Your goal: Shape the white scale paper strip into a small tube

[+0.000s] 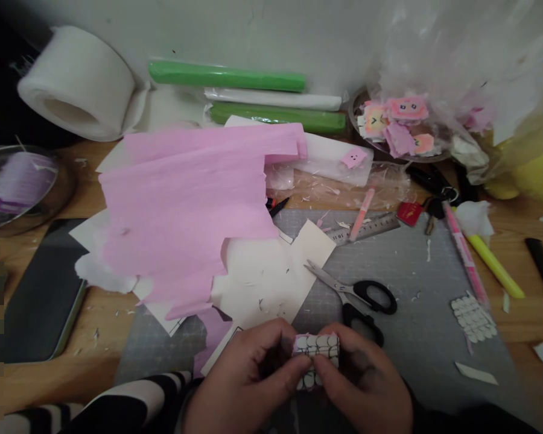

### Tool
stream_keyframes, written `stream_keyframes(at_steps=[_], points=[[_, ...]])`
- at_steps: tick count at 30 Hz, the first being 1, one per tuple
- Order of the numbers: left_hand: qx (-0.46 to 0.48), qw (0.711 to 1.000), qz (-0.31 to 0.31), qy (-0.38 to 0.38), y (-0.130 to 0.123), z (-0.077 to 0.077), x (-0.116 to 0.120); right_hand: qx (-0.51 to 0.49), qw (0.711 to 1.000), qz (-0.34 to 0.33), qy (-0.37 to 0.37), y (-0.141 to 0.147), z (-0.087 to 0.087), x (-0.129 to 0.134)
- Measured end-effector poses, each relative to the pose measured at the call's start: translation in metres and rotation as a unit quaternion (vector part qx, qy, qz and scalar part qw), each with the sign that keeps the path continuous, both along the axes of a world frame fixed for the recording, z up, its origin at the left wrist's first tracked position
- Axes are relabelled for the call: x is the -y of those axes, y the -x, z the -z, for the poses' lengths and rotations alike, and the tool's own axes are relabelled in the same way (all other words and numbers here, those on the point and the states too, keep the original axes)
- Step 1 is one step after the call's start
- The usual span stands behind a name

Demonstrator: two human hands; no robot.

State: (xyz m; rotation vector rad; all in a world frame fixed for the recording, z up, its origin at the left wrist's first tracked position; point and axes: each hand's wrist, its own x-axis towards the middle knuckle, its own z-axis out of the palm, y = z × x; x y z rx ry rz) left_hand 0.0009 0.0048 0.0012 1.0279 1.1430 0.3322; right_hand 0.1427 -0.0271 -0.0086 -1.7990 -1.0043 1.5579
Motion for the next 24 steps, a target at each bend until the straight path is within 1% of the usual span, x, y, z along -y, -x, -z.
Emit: stream_keyframes(at_steps=[7, 10, 14, 17, 20, 24], points=[[-0.006, 1.0, -0.002, 0.002, 0.001, 0.001, 0.001, -0.01, 1.0, 0.003, 0.002, -0.002, 0.003, 0.001], [0.009, 1.0, -0.017, 0.004, 0.002, 0.003, 0.003, -0.023, 1.0, 0.008, 0.007, -0.001, 0.001, 0.001], [0.038, 0.998, -0.051, 0.018, 0.001, 0.003, 0.003, -0.04, 0.998, 0.045, 0.021, 0.001, -0.004, -0.004], [0.048, 0.996, -0.07, 0.032, 0.001, 0.002, 0.002, -0.073, 0.995, 0.06, 0.036, 0.002, -0.008, -0.008], [0.037, 0.998, -0.056, 0.015, 0.001, 0.002, 0.001, -0.077, 0.994, 0.063, 0.04, 0.003, -0.009, -0.008], [0.017, 0.999, -0.022, -0.019, 0.0, 0.001, 0.001, -0.017, 0.999, 0.041, 0.028, 0.003, -0.007, -0.006]])
